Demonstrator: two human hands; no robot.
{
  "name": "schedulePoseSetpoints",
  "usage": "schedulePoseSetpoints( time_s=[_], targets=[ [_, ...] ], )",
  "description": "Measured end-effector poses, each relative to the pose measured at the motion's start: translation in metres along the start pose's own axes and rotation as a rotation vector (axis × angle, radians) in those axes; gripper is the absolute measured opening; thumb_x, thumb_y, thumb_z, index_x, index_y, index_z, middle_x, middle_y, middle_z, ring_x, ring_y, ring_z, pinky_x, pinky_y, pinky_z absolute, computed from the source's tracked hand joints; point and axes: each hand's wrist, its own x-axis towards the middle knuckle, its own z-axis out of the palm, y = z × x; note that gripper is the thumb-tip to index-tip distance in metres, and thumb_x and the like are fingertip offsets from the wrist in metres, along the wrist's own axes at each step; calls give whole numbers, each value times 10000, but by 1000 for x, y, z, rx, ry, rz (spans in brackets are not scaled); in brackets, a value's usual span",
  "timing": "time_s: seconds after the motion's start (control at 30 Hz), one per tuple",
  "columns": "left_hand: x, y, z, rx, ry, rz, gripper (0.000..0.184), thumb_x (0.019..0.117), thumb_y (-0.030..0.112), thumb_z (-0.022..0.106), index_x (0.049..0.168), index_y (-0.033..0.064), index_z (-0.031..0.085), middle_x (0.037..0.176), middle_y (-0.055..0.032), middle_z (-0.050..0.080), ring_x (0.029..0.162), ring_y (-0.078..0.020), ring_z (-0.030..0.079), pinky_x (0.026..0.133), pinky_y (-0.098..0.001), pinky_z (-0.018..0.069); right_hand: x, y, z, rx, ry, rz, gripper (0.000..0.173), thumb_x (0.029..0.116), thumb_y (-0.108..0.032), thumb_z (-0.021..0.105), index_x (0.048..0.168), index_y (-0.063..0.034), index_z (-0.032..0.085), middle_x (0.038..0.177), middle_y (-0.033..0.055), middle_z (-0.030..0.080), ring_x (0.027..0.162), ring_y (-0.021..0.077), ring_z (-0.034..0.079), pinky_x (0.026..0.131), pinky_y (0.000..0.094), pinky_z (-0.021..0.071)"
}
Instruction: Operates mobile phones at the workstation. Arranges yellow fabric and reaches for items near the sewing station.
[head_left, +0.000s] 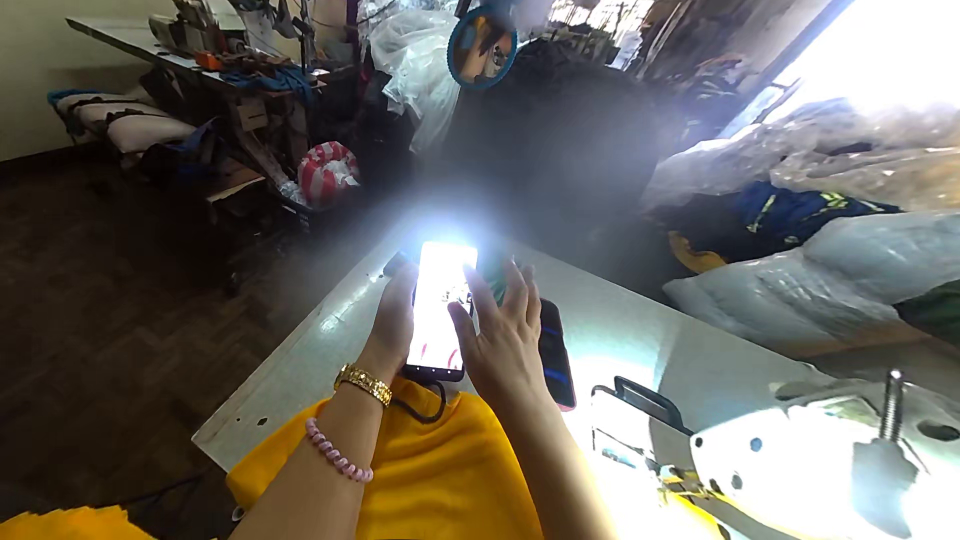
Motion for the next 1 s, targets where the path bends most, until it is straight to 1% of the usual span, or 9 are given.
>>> schedulePoseSetpoints(
  time_s=[0.23,0.4,0.5,0.53,0.67,0.77,0.83,0.9,1.0],
  targets=[
    [1,0,-1,-54,27,-58,555,1040,627,342,1412,277,561,1299,-32,656,1131,-207,649,913,-487,542,2,8,-4,193,54,70,532,1048,-467,454,1509,-207,506,1595,179,382,1488,437,301,1117,649,329],
    [3,1,-2,-47,107,-92,588,1027,648,362,1435,266,544,1373,-45,611,1213,-239,597,960,-532,498,6,24,-19,225,1,147,551,1058,-448,456,1507,-130,493,1539,168,466,1444,429,381,1121,653,337],
    [2,2,-3,-61,123,-102,582,1036,635,358,1460,273,525,1409,-47,595,1244,-250,586,982,-548,488,6,32,-30,293,-41,246,537,1056,-417,481,1503,-119,486,1422,185,542,1293,400,517,1012,640,424],
    [2,2,-3,-65,123,-111,579,1036,630,362,1461,271,526,1411,-50,594,1246,-257,583,982,-553,484,5,33,-32,358,-94,290,529,1060,-398,482,1501,-108,476,1390,182,561,1260,369,545,1004,614,444],
    [0,2,-4,-54,114,-109,588,1035,640,345,1447,265,535,1369,-54,619,1201,-255,610,947,-543,507,-13,26,-24,809,-355,486,509,1088,-332,441,1537,-95,398,1430,155,559,1248,256,607,1032,457,513],
    [1,0,-5,-65,98,-80,565,1037,623,356,1440,274,545,1358,-41,629,1194,-244,617,943,-536,515,-27,16,-8,1107,-440,588,489,1094,-358,367,1515,-117,428,1349,135,608,1156,222,653,977,399,551],
    [2,-2,-6,-78,103,-80,565,1030,628,368,1423,271,562,1344,-41,638,1188,-238,622,941,-529,519,-33,10,1,1199,-453,611,474,1107,-374,333,1501,-135,445,1274,115,658,1109,186,675,937,356,569],
    [3,-2,-6,-84,115,-88,570,1029,636,363,1417,271,566,1333,-41,640,1178,-233,621,931,-521,517,-37,8,7,1224,-448,584,481,1108,-373,308,1513,-141,430,1329,89,636,1172,154,643,984,335,542],
    [3,-3,-5,-82,120,-89,561,1024,642,370,1408,287,576,1320,-26,655,1166,-226,638,927,-519,530,-42,10,12,1274,-406,539,519,1107,-395,301,1554,-144,381,1445,96,568,1275,172,593,1056,362,512]
  ],
)
